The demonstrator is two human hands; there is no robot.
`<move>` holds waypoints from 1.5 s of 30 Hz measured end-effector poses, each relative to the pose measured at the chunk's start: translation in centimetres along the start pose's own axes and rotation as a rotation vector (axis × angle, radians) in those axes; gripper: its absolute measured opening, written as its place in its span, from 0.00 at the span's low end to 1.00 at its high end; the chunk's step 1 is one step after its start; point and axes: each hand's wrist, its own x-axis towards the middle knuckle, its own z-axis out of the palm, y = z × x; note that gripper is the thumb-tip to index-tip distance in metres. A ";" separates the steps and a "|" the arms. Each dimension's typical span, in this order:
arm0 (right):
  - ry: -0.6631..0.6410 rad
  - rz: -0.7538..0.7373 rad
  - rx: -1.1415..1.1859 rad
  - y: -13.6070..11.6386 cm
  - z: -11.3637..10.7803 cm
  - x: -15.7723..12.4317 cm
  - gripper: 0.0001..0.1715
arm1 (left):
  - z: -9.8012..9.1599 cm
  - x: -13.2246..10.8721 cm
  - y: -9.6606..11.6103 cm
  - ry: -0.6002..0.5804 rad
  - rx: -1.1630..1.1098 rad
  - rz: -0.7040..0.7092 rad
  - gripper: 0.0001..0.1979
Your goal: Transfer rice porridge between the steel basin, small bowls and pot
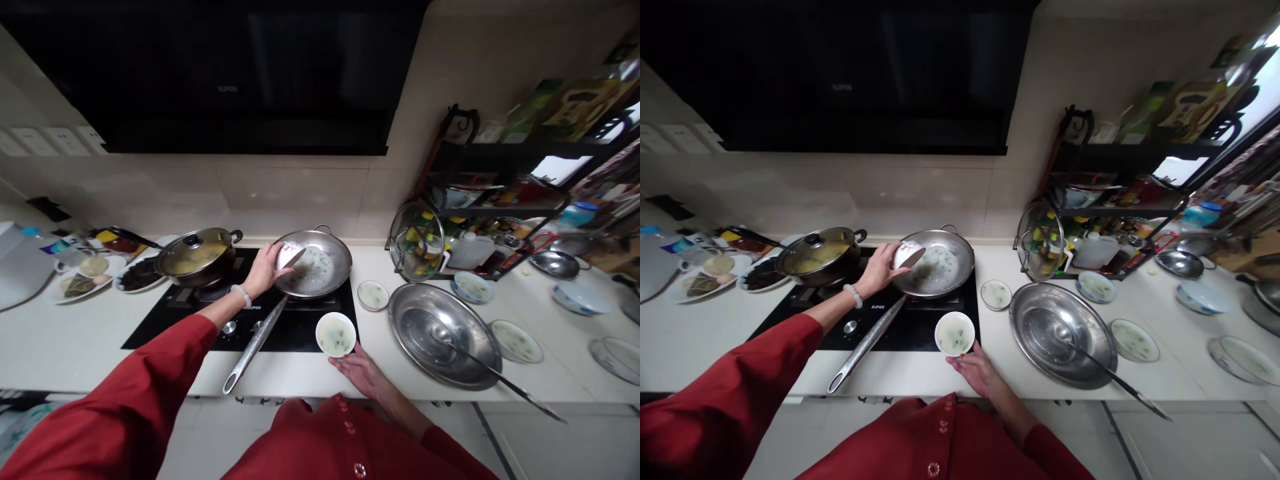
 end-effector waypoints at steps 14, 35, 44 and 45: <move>0.050 -0.096 0.083 1.1 0.4 1.9 0.32 | 1.4 -1.0 -1.8 0.063 -0.584 -0.665 0.33; 0.047 -0.267 -0.162 -11.3 4.1 -2.4 0.16 | 0.4 -0.3 -0.4 0.007 -0.405 -0.545 0.30; 0.037 -0.316 -0.276 -16.9 8.8 4.0 0.10 | 0.2 0.7 -0.5 0.027 -0.219 -0.373 0.29; 0.053 -0.323 -0.308 -17.3 9.2 4.9 0.09 | 0.3 0.8 -0.6 0.038 -0.201 -0.342 0.29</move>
